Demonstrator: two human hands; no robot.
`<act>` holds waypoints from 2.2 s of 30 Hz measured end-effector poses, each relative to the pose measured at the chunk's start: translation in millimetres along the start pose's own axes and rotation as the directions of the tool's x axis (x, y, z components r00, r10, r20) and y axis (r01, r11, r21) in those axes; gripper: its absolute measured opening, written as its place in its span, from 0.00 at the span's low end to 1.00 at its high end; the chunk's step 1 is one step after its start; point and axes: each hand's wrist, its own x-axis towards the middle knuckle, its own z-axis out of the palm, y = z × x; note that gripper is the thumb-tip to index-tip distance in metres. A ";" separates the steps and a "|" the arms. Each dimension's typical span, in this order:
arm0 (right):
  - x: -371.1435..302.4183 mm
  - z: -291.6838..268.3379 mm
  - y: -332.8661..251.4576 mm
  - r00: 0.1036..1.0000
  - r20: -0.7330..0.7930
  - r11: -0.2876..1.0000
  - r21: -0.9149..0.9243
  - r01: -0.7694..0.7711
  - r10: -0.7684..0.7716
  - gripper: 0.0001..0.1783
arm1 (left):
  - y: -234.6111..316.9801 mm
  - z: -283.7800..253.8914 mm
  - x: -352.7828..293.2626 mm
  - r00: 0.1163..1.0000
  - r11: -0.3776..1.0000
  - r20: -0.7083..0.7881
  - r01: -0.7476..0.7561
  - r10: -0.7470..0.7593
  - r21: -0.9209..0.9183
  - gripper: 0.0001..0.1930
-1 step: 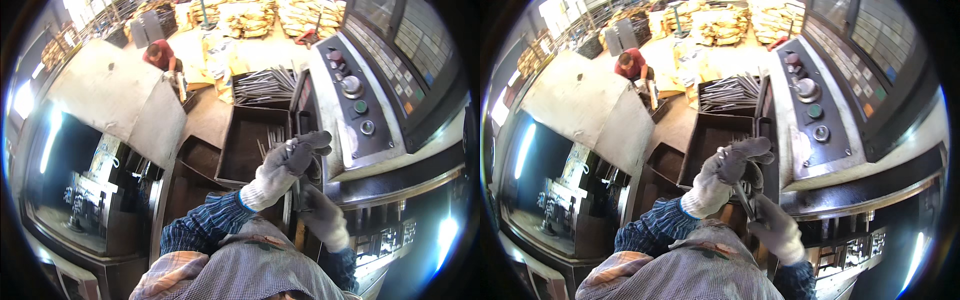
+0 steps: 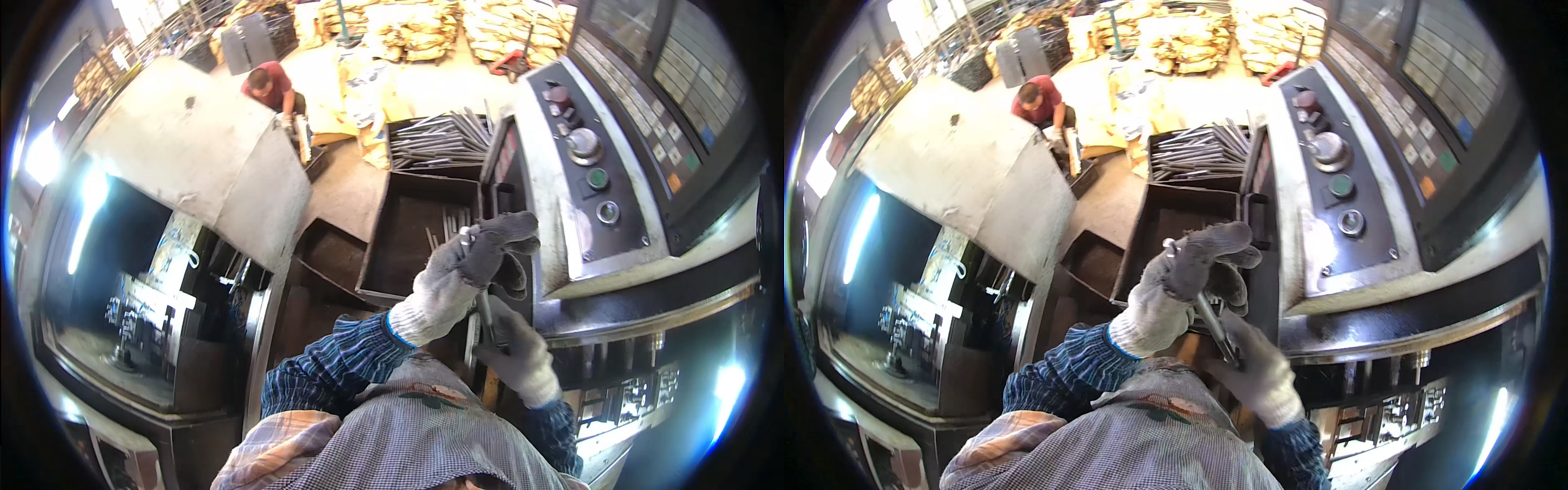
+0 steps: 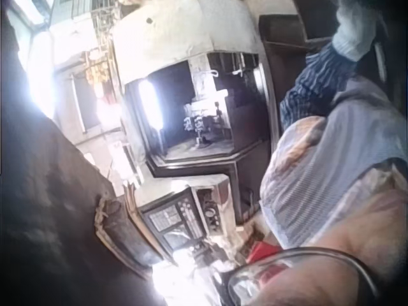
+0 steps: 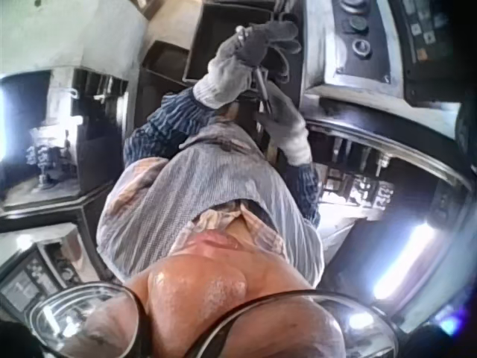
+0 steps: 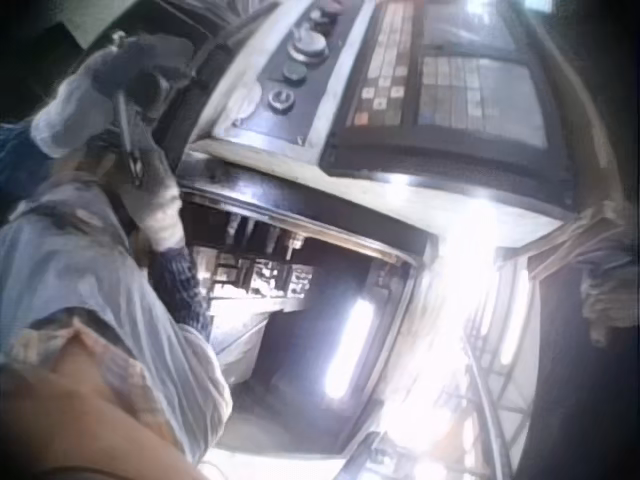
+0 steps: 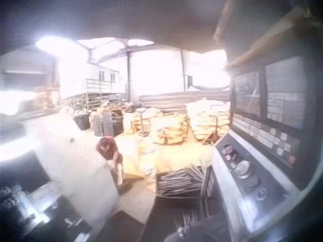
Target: The person operates a CNC lathe, repeatedly loading metal rods into the chuck, starting the machine, and removing finished parts. They place the finished rods into a nearby bin while another worker is present in the background.
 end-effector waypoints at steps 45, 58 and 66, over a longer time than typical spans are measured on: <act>177.9 342.0 169.6 0.778 0.150 0.784 0.028 -0.620 0.610 0.20 | 212.7 -193.8 -506.6 -0.089 0.106 -0.070 0.949 0.994 0.296 0.13; 168.2 337.7 194.4 0.955 -0.054 0.807 -0.522 -0.276 0.292 0.27 | 206.6 -224.7 -542.0 0.180 -0.170 0.129 0.982 0.975 -0.081 0.15; 161.7 349.9 158.8 0.966 -0.043 0.680 -0.702 -0.212 0.257 0.25 | 198.9 -224.4 -549.9 0.213 -0.211 0.038 0.976 0.976 -0.055 0.11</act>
